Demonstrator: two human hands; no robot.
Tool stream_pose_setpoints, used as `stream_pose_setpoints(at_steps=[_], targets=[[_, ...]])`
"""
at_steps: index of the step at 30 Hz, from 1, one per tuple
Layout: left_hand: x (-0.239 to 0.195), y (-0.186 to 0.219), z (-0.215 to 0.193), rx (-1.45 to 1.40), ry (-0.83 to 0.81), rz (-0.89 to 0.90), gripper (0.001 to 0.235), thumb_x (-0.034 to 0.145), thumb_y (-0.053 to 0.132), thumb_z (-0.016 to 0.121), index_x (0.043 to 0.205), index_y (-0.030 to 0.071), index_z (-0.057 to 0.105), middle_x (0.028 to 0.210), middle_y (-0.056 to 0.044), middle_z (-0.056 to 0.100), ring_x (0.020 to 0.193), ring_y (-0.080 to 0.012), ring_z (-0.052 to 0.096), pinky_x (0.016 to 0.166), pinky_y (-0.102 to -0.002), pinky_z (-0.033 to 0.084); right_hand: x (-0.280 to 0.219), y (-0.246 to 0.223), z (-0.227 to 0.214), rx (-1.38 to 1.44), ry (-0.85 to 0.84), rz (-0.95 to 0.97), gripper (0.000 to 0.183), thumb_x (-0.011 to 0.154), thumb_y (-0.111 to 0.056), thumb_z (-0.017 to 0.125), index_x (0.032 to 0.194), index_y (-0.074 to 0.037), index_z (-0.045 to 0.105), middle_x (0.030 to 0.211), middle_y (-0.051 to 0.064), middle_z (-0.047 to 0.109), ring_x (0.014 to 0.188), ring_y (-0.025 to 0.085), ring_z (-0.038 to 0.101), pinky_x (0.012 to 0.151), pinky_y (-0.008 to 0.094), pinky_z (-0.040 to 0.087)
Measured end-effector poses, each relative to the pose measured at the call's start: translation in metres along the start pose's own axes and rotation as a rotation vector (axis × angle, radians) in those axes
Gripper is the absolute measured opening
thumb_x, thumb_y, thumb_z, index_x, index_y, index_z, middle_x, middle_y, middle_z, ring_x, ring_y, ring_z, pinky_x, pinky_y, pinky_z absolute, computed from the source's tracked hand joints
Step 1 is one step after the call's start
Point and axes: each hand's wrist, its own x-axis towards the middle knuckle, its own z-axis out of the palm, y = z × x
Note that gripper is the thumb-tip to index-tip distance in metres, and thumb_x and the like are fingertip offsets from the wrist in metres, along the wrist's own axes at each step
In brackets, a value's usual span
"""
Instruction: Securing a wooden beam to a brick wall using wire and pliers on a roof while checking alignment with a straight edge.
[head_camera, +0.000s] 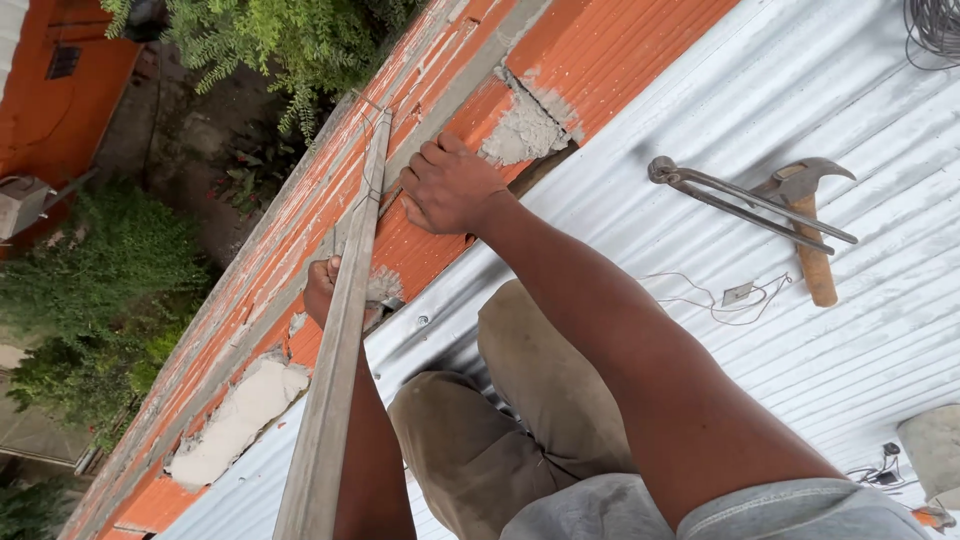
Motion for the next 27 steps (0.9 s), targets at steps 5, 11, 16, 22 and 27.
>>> stream_pose_setpoints(at_steps=[5,11,16,22,27], targets=[[-0.009,0.005,0.001,-0.118,0.182,-0.005,0.031,0.104,0.043,0.072,0.086,0.018,0.066,0.074,-0.011,0.065,0.077,-0.0356,0.067,0.075,-0.040,0.054,0.000,-0.003,0.000,0.046,-0.023,0.006,0.037,0.096,-0.039,0.042,0.076,-0.013,0.058,0.069,0.008,0.049,0.072,0.028,0.052,0.080,0.044,0.040],[-0.009,0.010,-0.011,-0.099,0.122,0.005,0.040,0.109,0.039,0.064,0.085,0.007,0.061,0.076,-0.025,0.062,0.080,-0.0477,0.062,0.072,-0.052,0.049,-0.003,-0.007,0.004,0.070,-0.110,0.014,0.040,0.100,-0.042,0.041,0.081,-0.012,0.059,0.072,0.009,0.053,0.078,0.028,0.055,0.085,0.044,0.040],[0.004,0.025,-0.041,-0.126,-0.209,-0.004,0.049,0.104,0.052,0.048,0.090,0.006,0.053,0.080,-0.016,0.058,0.077,-0.0338,0.054,0.071,-0.040,0.043,0.007,-0.004,-0.011,-0.009,-0.118,-0.072,0.038,0.102,-0.043,0.048,0.081,-0.017,0.065,0.072,0.003,0.058,0.073,0.024,0.056,0.081,0.040,0.041],[0.026,0.080,-0.079,0.121,-0.645,-0.022,0.044,0.105,0.046,0.048,0.076,0.015,0.035,0.071,-0.001,0.039,0.068,-0.0147,0.030,0.061,-0.036,0.025,0.004,0.001,-0.019,-0.155,-0.087,-0.068,0.032,0.099,-0.044,0.056,0.080,-0.021,0.066,0.072,-0.003,0.056,0.069,0.020,0.051,0.077,0.036,0.039],[0.037,0.060,-0.066,0.171,-0.680,0.039,0.050,0.107,0.042,0.052,0.070,0.015,0.033,0.066,-0.001,0.037,0.064,-0.0143,0.030,0.058,-0.037,0.024,0.003,0.001,-0.020,-0.150,-0.153,-0.069,0.035,0.101,-0.045,0.053,0.081,-0.021,0.067,0.073,-0.003,0.058,0.071,0.021,0.053,0.078,0.037,0.040]])
